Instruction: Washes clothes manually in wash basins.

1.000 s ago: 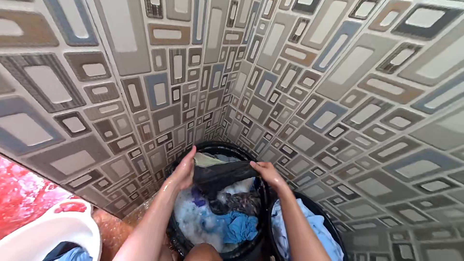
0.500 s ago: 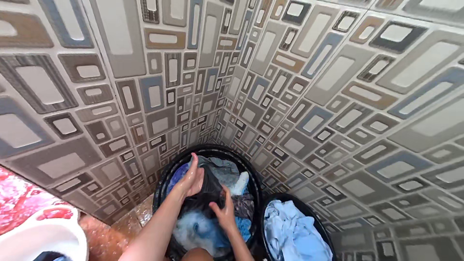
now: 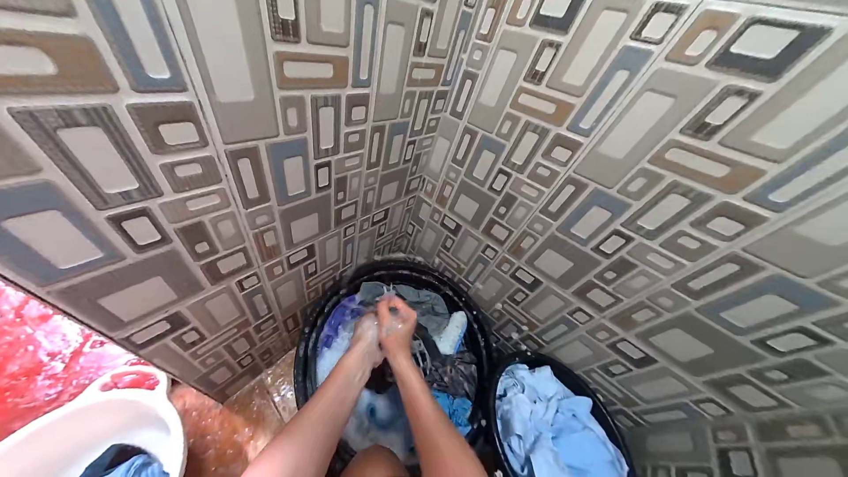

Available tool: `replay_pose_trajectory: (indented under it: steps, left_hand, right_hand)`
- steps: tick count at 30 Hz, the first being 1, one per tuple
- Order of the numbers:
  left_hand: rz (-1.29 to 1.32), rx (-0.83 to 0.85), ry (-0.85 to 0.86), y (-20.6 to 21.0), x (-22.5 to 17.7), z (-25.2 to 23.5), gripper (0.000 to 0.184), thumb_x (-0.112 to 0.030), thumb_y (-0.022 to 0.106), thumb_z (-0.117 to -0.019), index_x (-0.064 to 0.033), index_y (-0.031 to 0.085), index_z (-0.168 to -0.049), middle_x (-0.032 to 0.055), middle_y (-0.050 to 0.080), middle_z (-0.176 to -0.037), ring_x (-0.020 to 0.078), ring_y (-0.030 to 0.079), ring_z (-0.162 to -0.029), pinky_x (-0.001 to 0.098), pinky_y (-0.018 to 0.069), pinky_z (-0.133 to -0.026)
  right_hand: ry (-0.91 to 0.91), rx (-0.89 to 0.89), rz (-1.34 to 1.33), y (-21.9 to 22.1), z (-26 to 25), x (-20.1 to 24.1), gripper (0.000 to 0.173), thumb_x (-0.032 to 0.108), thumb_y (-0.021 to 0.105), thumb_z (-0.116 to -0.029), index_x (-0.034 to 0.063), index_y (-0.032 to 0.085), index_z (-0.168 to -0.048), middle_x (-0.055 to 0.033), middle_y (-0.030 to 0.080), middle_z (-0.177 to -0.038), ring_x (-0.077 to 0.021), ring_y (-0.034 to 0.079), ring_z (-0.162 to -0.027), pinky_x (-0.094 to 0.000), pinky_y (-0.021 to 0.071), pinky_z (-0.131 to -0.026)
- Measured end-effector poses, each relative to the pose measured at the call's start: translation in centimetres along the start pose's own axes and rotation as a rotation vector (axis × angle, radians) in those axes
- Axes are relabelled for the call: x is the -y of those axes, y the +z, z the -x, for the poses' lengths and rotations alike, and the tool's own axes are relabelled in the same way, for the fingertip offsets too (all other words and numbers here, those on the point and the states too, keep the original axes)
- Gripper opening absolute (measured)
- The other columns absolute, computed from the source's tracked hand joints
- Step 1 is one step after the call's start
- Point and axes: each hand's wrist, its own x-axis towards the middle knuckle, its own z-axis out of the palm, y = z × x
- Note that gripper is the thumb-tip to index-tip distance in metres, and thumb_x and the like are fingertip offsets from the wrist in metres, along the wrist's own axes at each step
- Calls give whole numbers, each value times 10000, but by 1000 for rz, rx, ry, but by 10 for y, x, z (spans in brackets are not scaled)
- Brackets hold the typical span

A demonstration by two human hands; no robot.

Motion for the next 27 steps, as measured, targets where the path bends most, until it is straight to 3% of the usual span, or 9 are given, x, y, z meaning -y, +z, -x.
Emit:
replay_pose_trajectory:
  steps: [4,8,10,13,16,18,21,24,27]
  left_hand:
    - [-198,74,-40,6,-10,14,467,-297,329,-1136,62,513,-1372,264,552,-1323,335,554,-1179,513,456,-985]
    - [74,13,92,5,10,-16,361,-192,362,-1125,65,591,-1235,169,629,-1111,191,584,-964,342,493,-876]
    - [-30,33,-22,9,4,-7,342,-225,367,-1124,25,577,-1226,146,596,-1054,212,565,-913,384,486,-807]
    - [-311,402,-38,-10,-34,17,508,-412,307,-1125,-28,520,-1379,159,631,-1183,243,626,-1052,452,522,-919]
    - [191,445,121,-34,-53,-1,792,-613,50,-1053,-45,576,-1219,128,726,-1023,210,718,-933,421,613,-792]
    - [224,329,73,-47,-24,-23,875,-693,4,-1011,-81,458,-1441,157,629,-1316,256,621,-1196,517,537,-952]
    - [-64,314,-21,-29,0,-23,914,-724,0,-992,-103,263,-1608,196,336,-1622,334,362,-1473,602,345,-1141]
    - [-46,410,63,-21,-17,-17,938,-703,-46,-990,-57,256,-1600,220,332,-1616,316,377,-1470,532,356,-1167]
    - [61,511,127,-37,-43,-2,1008,-704,-117,-958,-22,408,-1482,172,596,-1369,235,602,-1232,449,509,-1018]
  right_hand:
    - [24,-78,195,-18,-28,-15,252,13,620,-913,-71,646,-677,-117,624,-647,-144,584,-630,-335,491,-659]
    - [4,-97,25,1,5,6,279,28,613,-845,14,550,-574,9,533,-556,-19,517,-543,-214,458,-563]
    - [112,-76,142,-10,-9,4,238,1,598,-889,-42,578,-656,-65,556,-606,-105,545,-588,-293,481,-609]
    - [255,-7,361,-43,-50,-17,325,108,560,-1022,-75,635,-766,-178,610,-709,-287,600,-707,-501,478,-731]
    - [137,-68,425,-65,-74,-23,411,233,547,-1050,-76,704,-829,-231,684,-894,-357,670,-877,-552,510,-846]
    - [96,-34,377,-71,-69,-28,367,249,546,-1043,-85,698,-1054,-273,651,-1169,-392,624,-1123,-532,476,-1017]
    - [9,173,227,-69,-23,-48,487,275,507,-1028,-115,555,-1315,-297,602,-1293,-377,613,-1187,-495,498,-1037]
    - [47,338,310,-80,29,-78,782,528,622,-904,-83,543,-1384,-266,656,-1279,-420,595,-1241,-617,367,-1113]
    - [265,399,426,-103,25,-81,461,266,799,-865,-37,723,-1205,-263,701,-1161,-439,609,-1179,-623,350,-1108]
